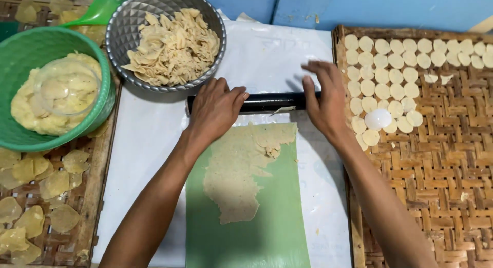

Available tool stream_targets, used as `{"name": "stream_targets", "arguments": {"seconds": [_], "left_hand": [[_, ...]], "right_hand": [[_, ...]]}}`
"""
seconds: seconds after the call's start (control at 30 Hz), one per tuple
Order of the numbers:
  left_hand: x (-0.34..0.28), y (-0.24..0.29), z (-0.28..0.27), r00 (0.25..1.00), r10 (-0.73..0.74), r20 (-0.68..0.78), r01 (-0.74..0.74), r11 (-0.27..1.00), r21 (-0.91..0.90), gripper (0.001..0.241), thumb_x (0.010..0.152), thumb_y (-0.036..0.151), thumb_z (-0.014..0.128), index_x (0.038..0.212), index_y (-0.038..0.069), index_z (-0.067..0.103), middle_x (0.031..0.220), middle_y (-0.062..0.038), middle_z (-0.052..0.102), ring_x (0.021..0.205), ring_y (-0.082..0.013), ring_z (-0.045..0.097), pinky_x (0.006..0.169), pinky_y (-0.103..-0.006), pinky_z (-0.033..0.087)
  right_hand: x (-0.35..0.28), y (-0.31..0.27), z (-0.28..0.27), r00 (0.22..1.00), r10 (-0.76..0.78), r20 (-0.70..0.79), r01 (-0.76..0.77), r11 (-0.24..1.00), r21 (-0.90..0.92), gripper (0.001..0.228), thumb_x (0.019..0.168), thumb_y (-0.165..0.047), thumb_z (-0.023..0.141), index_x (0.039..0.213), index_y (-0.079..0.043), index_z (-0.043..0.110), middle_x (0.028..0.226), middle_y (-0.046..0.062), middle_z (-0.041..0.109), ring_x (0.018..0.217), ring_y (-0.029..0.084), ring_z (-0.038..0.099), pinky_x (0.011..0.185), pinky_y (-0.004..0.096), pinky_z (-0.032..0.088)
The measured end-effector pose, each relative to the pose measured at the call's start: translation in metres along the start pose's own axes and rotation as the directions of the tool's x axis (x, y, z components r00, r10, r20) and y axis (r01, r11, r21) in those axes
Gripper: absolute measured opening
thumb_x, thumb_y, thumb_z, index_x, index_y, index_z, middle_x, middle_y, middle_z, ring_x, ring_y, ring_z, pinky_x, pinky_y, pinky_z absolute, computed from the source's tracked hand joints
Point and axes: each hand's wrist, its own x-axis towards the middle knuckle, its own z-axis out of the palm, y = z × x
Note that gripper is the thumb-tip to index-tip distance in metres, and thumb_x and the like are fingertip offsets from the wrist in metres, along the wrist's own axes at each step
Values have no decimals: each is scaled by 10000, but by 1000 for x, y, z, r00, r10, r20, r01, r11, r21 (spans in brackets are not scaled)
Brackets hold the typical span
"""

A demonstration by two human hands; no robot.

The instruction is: Flattening small pieces of dough using a rolling pin on a leaf to prepare traditional snacks.

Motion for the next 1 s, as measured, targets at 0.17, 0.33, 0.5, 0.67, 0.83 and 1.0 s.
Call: {"name": "stream_targets", "arguments": {"seconds": [0.17, 0.33, 0.5, 0.67, 0.83, 1.0], "left_hand": [[12, -4, 11, 998, -3, -64, 9, 996, 91, 325, 1066, 400, 471, 1043, 126, 644, 787, -68, 589, 816, -312, 653, 665, -439, 516], [17, -3, 11, 998, -29, -60, 36, 993, 111, 322, 1078, 360, 431, 962, 110, 597, 776, -84, 614, 809, -315, 676, 601, -447, 540], [18, -3, 12, 997, -58, -55, 64, 991, 115, 342, 1072, 358, 413, 924, 117, 606, 778, -80, 631, 816, -307, 687, 580, -456, 551], [19, -2, 7, 998, -65, -26, 67, 995, 70, 373, 1087, 350, 382, 923, 99, 605, 781, -99, 628, 824, -326, 686, 586, -462, 556], [20, 1, 2, 999, -48, -18, 49, 996, 74, 373, 1099, 359, 378, 935, 111, 603, 787, -93, 629, 836, -323, 691, 595, -461, 558], [13, 10, -21, 998, 60, 4, -60, 998, -4, 389, 1100, 421, 477, 1035, 73, 638, 840, -125, 620, 875, -355, 667, 671, -467, 548]], "right_hand": [[-31, 9, 10, 986, -123, 116, 143, 972, -185, 143, 986, -182, 746, 1114, -141, 794, 1038, 19, 671, 962, 228, 653, 860, 349, 538], [-36, 9, 14, 950, -295, 105, 313, 902, -298, 95, 958, -124, 786, 1044, -164, 796, 934, 17, 685, 913, 202, 686, 803, 285, 561], [-46, -3, 6, 991, -66, 120, 73, 996, -53, 25, 1024, -100, 707, 1041, -82, 705, 892, 28, 592, 869, 233, 632, 784, 360, 536], [-77, -38, -21, 954, 104, 283, -133, 987, 88, 44, 980, -86, 716, 1001, -47, 715, 837, 110, 651, 803, 314, 674, 734, 422, 547], [-95, -55, -26, 909, 170, 381, -194, 981, 24, 87, 934, -89, 734, 1006, -48, 707, 848, 116, 682, 818, 314, 725, 737, 405, 584], [-104, -56, -20, 892, 123, 435, -20, 972, -234, 154, 939, -75, 693, 1077, -118, 748, 953, 92, 716, 886, 220, 716, 778, 282, 581]]}}
